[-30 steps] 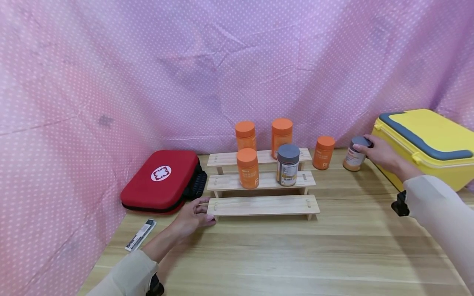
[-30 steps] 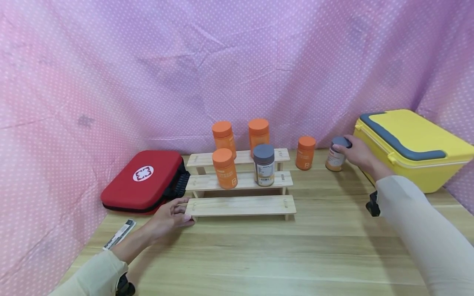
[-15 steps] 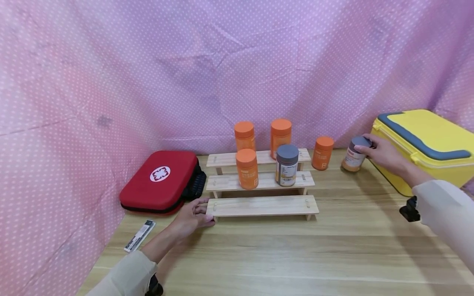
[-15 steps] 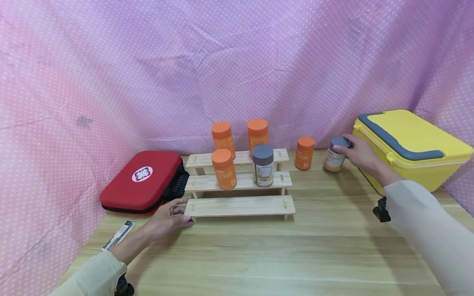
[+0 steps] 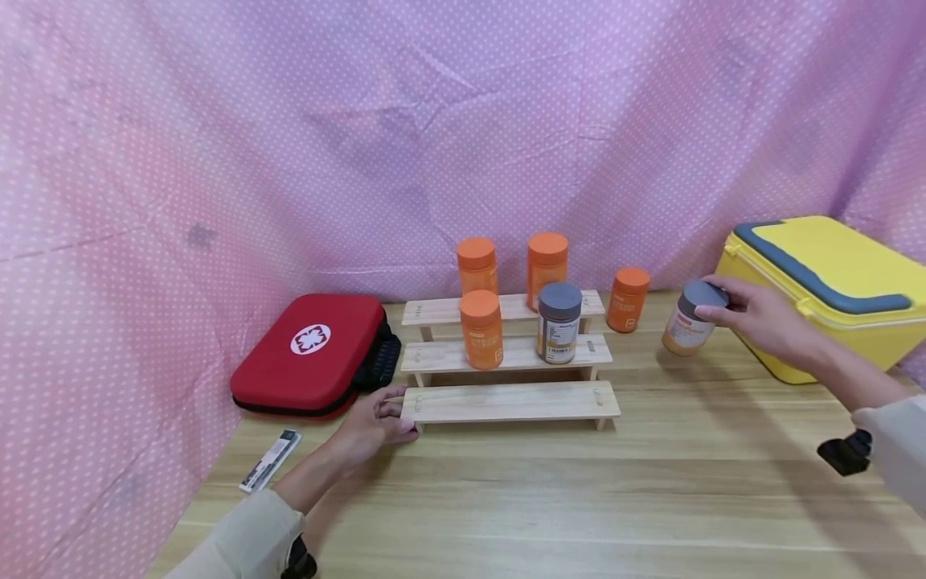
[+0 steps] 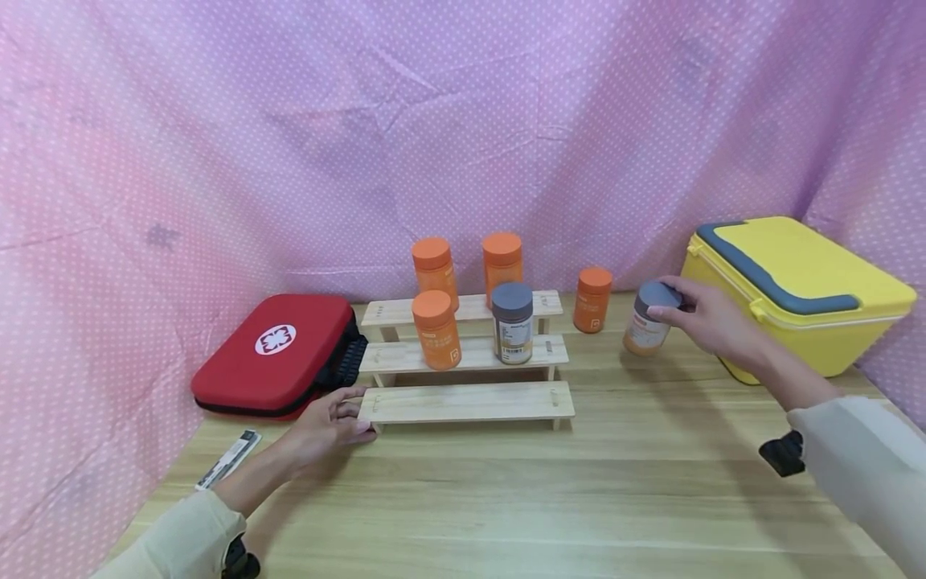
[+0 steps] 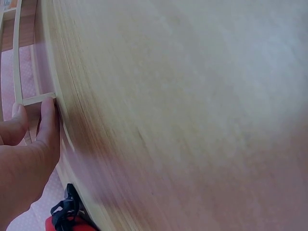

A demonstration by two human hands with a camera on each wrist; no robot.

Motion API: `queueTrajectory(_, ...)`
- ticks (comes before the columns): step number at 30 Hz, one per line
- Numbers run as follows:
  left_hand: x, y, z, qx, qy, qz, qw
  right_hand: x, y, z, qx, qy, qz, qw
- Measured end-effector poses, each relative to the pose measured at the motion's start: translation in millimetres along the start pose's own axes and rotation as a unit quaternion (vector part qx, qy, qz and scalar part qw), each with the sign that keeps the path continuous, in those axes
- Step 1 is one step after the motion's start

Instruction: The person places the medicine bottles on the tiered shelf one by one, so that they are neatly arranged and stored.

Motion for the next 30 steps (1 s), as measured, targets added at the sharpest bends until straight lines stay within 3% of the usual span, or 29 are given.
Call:
queueTrajectory(13,0.9,0.7,-0.5,0.005,-0.001,-0.002,1.0,-24.2,28.3,6.2,-0.025,-0.039,-0.022,0.9987)
queueTrajectory(21,1.1,-0.1,0.1,0.007,0.005,-0.003,1.0,-41.5,42.2,1.6,-0.033,-0.052,0.01,0.998)
queueTrajectory(30,1.1,0.3,0.2,0.006,0.003,-0.005,1.0,-67.5,53.9,3.2,-0.033,-0.061,-0.016,0.9975)
Point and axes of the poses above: each hand's wrist, its own y-axis away from the middle knuckle, its own z-axis out of the palm, x = y × z, the point moved 2 cm from there along -y, towards the middle knuckle, and after that the axes turned 3 degrees about -z, right-handed, at the moved point
